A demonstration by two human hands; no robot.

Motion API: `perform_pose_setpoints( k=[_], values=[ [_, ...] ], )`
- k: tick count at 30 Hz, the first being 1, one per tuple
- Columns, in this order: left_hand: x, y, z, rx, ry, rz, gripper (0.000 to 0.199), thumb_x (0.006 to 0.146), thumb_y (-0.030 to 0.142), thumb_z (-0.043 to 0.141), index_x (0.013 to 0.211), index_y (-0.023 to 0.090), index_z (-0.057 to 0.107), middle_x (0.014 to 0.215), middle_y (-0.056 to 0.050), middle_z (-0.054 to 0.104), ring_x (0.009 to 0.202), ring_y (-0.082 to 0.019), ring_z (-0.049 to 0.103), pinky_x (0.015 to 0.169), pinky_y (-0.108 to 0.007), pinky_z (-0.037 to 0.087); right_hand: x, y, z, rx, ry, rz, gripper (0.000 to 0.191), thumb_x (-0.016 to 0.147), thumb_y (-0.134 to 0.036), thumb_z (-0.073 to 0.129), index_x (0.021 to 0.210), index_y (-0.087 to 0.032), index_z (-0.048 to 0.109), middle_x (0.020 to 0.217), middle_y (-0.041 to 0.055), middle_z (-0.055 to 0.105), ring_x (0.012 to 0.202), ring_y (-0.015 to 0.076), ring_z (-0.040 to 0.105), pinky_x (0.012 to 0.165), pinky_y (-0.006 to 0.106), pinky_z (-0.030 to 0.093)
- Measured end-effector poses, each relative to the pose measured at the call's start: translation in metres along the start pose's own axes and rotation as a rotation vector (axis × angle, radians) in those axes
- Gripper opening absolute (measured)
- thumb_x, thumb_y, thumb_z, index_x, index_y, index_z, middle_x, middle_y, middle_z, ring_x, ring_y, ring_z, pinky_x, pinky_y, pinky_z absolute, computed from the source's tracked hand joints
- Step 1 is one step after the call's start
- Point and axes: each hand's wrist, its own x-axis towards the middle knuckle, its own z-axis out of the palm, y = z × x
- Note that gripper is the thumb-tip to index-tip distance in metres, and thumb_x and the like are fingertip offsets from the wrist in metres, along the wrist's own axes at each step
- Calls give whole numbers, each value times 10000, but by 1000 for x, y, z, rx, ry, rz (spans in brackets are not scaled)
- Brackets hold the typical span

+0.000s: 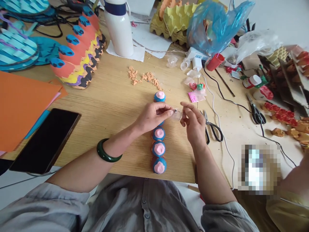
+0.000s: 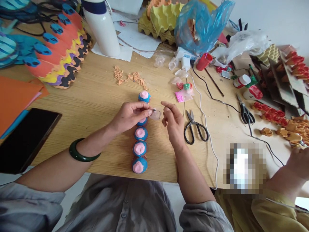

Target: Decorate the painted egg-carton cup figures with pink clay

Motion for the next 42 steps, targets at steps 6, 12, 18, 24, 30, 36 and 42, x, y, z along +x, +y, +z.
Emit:
perform_pose_setpoints(
  k=[6, 12, 18, 24, 30, 36, 42],
  values=[
    [-1, 3, 1, 0, 90, -38, 269, 820, 367, 721, 932, 128, 774, 893, -73, 783, 763, -152, 682, 720, -272, 545, -6, -5, 0, -140, 160, -393, 278, 966, -271, 598, 1221, -331, 691, 1066, 11, 717, 732, 107, 650, 530, 241, 547],
    [-2, 1, 3, -19, 73, -35, 268, 821, 362, 727, 937, 127, 785, 910, -76, 786, 810, -162, 699, 750, -268, 547, -9, -5, 0, -542, 90, -702, 168, 926, -182, 673, 1057, -282, 706, 1160, 39, 746, 1081, 227, 696, 907, 454, 584],
    [-2, -1, 3, -30, 3, 17, 175, 804, 262, 711, 884, 128, 790, 893, -70, 779, 817, -160, 703, 744, -262, 553, -6, 2, 2, -549, -17, -610, 68, 934, -228, 677, 974, -274, 705, 1167, 33, 736, 1108, 226, 662, 998, 495, 518],
    [-1, 1, 1, -34, 17, -48, 214, 797, 320, 745, 888, 138, 810, 864, -66, 792, 758, -150, 697, 707, -256, 548, -4, 1, 0, -63, 73, -264, 147, 940, -417, 648, 912, -278, 690, 1195, 39, 668, 1201, 228, 626, 982, 450, 560],
    [-3, 6, 3, -86, 32, -85, 237, 776, 325, 754, 891, 127, 816, 754, -45, 751, 576, -91, 576, 541, -220, 458, -8, -2, 2, -321, 7, -362, 61, 915, -346, 700, 917, -289, 722, 1199, 47, 694, 1212, 246, 621, 1094, 520, 488],
    [-4, 8, 2, -76, 94, -80, 255, 801, 340, 730, 927, 130, 801, 818, -55, 761, 618, -101, 607, 547, -213, 473, 1, 1, -2, 69, 154, -161, 118, 937, -380, 636, 943, -267, 670, 1150, 33, 705, 1117, 188, 674, 903, 374, 612],
    [-3, 3, 3, -115, 122, -65, 246, 830, 330, 697, 950, 126, 763, 666, -8, 678, 506, -83, 552, 475, -208, 448, 12, 11, -10, 247, 51, 149, 154, 830, -330, 714, 947, -243, 664, 895, -15, 662, 634, 78, 579, 568, 225, 579]
  ],
)
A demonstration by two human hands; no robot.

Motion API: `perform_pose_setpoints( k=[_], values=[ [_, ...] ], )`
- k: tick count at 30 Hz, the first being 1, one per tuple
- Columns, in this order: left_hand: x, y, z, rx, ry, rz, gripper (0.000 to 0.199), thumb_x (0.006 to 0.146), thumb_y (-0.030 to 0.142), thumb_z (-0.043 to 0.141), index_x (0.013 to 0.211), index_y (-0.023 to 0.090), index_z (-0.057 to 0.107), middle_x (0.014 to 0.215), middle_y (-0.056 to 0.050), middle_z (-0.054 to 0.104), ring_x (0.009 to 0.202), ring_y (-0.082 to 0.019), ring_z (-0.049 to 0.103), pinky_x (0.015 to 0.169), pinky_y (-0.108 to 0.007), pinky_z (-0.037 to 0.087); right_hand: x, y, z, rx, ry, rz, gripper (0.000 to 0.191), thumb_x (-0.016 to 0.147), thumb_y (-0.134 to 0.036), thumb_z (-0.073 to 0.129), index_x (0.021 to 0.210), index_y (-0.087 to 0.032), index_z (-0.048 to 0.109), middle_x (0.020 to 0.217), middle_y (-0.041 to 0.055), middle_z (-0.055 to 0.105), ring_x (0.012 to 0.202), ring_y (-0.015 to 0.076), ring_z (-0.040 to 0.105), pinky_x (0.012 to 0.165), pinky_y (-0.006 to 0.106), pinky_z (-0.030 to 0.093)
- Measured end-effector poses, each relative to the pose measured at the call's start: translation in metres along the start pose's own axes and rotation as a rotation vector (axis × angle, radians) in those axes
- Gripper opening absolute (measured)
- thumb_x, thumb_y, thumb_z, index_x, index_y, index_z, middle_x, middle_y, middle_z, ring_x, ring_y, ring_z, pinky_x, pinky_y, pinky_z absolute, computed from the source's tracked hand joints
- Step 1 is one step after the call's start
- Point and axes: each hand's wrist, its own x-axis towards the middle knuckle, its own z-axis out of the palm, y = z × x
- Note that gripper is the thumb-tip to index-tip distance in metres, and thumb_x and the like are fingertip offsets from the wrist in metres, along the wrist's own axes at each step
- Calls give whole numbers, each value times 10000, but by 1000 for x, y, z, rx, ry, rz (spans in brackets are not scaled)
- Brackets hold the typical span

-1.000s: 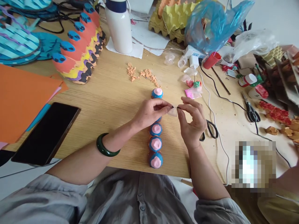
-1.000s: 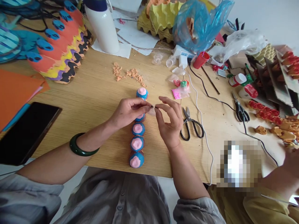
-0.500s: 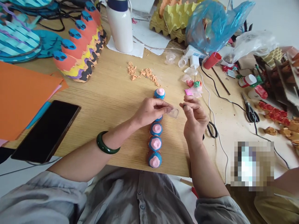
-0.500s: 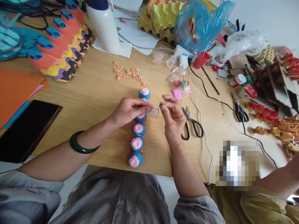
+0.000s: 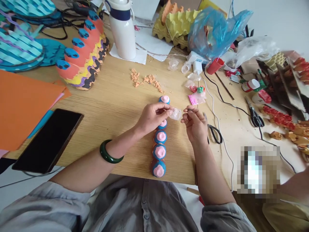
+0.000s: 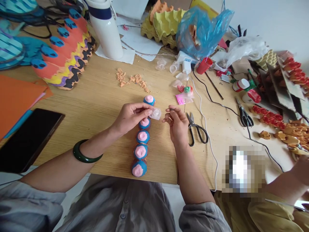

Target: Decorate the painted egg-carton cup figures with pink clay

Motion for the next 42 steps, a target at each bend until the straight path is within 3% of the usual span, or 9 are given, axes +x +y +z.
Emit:
perform_pose_setpoints(
  k=[4, 10, 14, 18, 23, 28, 32, 37, 42],
  values=[
    [-2, 3, 2, -48, -54, 18, 256, 843, 322, 689, 985, 119, 754, 587, 16, 635, 494, -95, 596, 496, -206, 484, -2, -1, 5, 40, -13, 50, 239, 755, -311, 794, 938, -213, 676, 832, -23, 641, 598, 67, 557, 520, 205, 566],
    [-2, 0, 1, -47, -46, -23, 327, 832, 402, 734, 1020, 135, 754, 684, -16, 708, 590, -132, 695, 524, -203, 512, -7, -3, 9, -93, -50, 12, 352, 847, -539, 715, 863, -190, 667, 653, -41, 600, 422, 58, 463, 373, 217, 491],
    [-1, -4, 0, -22, -28, 6, 349, 812, 444, 774, 994, 147, 752, 759, -23, 729, 543, -99, 657, 499, -194, 494, -6, -3, 8, -21, -56, 27, 329, 816, -482, 762, 980, -203, 702, 708, -31, 642, 487, 75, 529, 434, 232, 540],
    [0, -7, 0, 48, 29, 79, 278, 848, 419, 746, 942, 158, 747, 683, 3, 680, 496, -80, 610, 479, -189, 477, -6, -6, 11, 73, -71, 91, 327, 822, -507, 741, 818, -184, 695, 751, -7, 617, 566, 81, 551, 433, 208, 514],
    [-3, -6, 2, 210, 60, 192, 205, 885, 365, 697, 910, 162, 718, 778, -22, 701, 530, -78, 608, 526, -199, 498, -15, -7, 15, -87, -93, 31, 337, 806, -511, 769, 814, -200, 639, 694, -35, 570, 484, 68, 491, 357, 193, 417],
    [-6, -8, 2, 601, 165, 458, 85, 892, 229, 622, 855, 184, 684, 810, -30, 689, 698, -121, 632, 645, -222, 509, -26, -1, 21, -434, -98, -212, 166, 859, -308, 715, 815, -222, 580, 712, -44, 579, 489, 80, 576, 439, 223, 487],
    [-6, -7, -3, 833, 183, 596, 133, 911, 226, 591, 927, 206, 722, 893, -58, 715, 839, -177, 655, 787, -292, 530, -27, 2, 24, -494, -75, -256, 127, 879, -260, 664, 807, -222, 566, 687, -41, 581, 532, 101, 637, 470, 224, 489],
    [1, -7, -6, 650, 110, 680, 308, 988, 245, 505, 1215, 194, 708, 1251, -113, 710, 1231, -220, 616, 1103, -412, 469, -15, 5, 15, -209, -57, -88, 245, 839, -391, 740, 817, -217, 569, 555, -77, 555, 404, 80, 521, 385, 206, 413],
    [8, -16, -5, 411, -86, 496, 310, 981, 293, 560, 1233, 179, 699, 1198, -117, 738, 1078, -181, 700, 953, -325, 569, -5, 6, 10, 49, -124, 142, 365, 713, -428, 864, 794, -203, 588, 528, -91, 514, 391, 48, 418, 344, 157, 275]
  ],
)
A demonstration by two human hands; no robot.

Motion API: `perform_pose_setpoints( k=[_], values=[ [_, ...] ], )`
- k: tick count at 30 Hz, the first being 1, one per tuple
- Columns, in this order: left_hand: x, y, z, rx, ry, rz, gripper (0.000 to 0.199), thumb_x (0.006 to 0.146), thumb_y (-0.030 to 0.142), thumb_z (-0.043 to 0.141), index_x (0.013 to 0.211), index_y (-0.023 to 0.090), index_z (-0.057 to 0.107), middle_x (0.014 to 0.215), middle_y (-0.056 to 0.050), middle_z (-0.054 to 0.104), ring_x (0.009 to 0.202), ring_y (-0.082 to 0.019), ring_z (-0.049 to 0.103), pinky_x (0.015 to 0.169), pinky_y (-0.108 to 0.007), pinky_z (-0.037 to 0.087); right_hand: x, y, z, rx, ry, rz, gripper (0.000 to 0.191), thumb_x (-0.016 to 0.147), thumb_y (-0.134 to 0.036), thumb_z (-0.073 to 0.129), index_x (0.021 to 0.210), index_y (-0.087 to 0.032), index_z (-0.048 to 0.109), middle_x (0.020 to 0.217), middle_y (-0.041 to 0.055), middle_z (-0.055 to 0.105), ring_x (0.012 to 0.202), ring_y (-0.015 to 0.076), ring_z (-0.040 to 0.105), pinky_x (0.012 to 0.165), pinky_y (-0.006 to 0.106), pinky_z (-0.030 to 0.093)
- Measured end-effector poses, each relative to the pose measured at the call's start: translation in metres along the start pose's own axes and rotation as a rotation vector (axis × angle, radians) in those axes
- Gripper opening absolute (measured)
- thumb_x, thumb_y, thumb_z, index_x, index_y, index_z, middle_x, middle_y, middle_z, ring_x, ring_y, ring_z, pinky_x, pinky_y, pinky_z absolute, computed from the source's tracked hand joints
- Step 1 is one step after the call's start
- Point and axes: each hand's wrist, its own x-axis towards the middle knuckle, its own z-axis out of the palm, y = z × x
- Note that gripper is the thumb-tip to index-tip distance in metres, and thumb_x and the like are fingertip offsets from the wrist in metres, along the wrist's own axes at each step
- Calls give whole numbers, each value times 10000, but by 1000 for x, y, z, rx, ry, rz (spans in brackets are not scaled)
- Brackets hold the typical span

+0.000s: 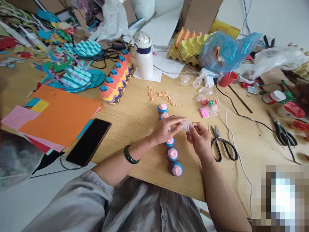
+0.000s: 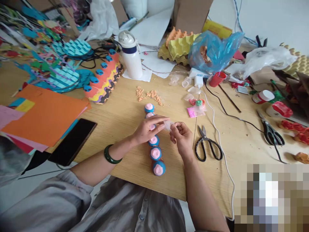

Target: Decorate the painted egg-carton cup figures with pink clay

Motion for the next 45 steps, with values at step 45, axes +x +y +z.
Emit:
perform_pose_setpoints(
  k=[45],
  values=[
    [-1, 1, 8, -39, 74, -77, 135, 913, 183, 644, 1002, 148, 741, 960, -74, 794, 840, -149, 741, 742, -231, 598, 0, 2, -5, -179, -161, 79, 423, 729, -537, 848, 692, -180, 624, 488, -63, 461, 435, 45, 312, 436, 224, 156]
  ],
)
